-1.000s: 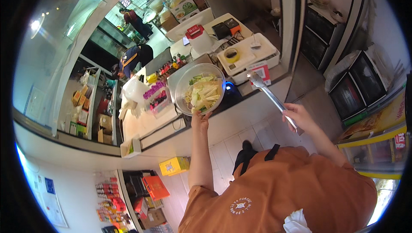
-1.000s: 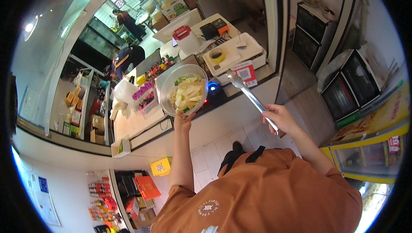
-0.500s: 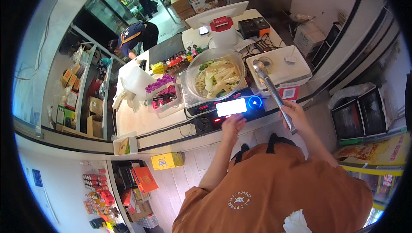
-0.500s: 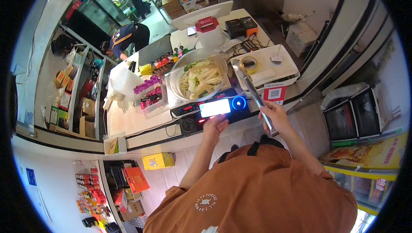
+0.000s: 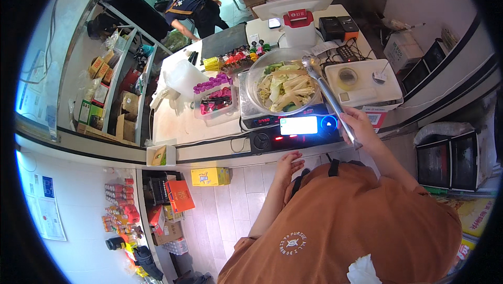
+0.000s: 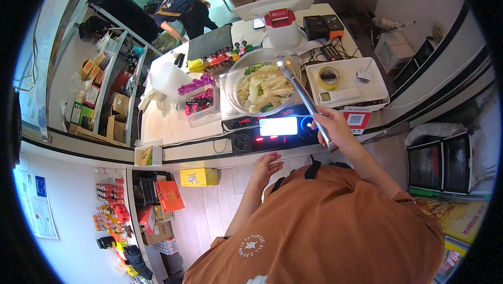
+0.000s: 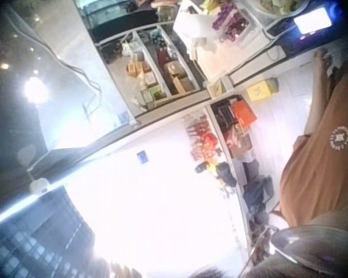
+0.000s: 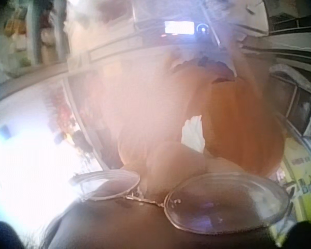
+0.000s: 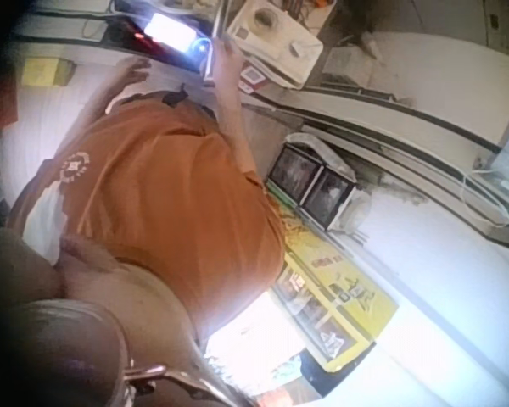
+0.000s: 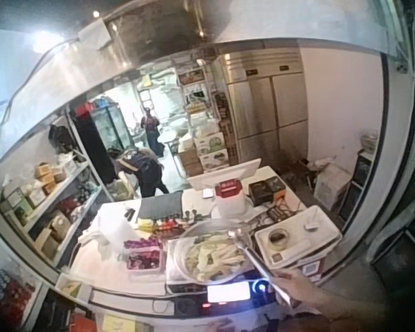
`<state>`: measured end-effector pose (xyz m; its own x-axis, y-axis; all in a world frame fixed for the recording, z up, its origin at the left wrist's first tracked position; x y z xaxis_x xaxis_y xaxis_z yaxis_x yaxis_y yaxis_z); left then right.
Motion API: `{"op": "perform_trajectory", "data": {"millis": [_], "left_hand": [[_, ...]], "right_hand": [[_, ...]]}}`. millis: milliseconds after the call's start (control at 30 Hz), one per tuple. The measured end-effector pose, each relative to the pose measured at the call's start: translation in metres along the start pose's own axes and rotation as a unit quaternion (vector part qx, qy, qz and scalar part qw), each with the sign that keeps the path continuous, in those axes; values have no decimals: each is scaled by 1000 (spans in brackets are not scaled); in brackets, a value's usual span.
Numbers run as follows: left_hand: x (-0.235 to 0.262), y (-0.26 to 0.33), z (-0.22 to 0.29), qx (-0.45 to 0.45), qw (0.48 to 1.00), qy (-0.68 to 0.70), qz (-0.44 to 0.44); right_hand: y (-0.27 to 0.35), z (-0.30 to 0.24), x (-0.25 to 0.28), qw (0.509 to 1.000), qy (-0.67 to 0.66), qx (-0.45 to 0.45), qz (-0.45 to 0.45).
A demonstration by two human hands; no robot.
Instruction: The person uses tongs to pick various vegetables from a refrigerated display case and places them into a clear plastic bowl. The person then carries the bowl to a scale, weighs it, and returns to the display to add more vegetables before moving to a sink area.
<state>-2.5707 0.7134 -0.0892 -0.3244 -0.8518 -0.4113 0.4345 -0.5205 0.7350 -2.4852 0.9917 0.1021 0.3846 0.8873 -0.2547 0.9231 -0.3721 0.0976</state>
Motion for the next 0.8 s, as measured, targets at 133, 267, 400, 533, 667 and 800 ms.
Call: {"op": "perform_trajectory", "data": {"millis": [133, 267, 400, 533, 667, 800], "left_hand": [[-12, -3, 49, -58, 997, 58, -15], [-33, -20, 107, -105, 991, 77, -12], [-45, -46, 141, -59, 992, 112, -26], [-39, -69, 154, -13, 997, 75, -30], [-29, -58, 144, -20, 1000, -8, -22], [-37, -6, 104, 49, 991, -125, -13]], "right_hand": [[1, 4, 1, 1000, 3, -3, 9], [11, 6, 1, 1000, -11, 6, 16], [29, 13, 3, 999, 1, 7, 50], [57, 26, 16, 996, -10, 2, 89], [104, 39, 39, 988, -41, 14, 147], [173, 42, 77, 963, -78, 126, 225]]}}
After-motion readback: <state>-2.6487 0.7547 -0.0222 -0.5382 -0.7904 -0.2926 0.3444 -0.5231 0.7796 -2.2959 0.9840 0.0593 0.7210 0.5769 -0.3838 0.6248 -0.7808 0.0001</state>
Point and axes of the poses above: each hand's wrist, its own y-axis away from the middle knuckle, its own x-axis out of the back of the hand, z = x × y, the point moved 4 cm from there along -y, towards the middle knuckle, and after that the axes turned 10 degrees about x, right-handed, at the moved point
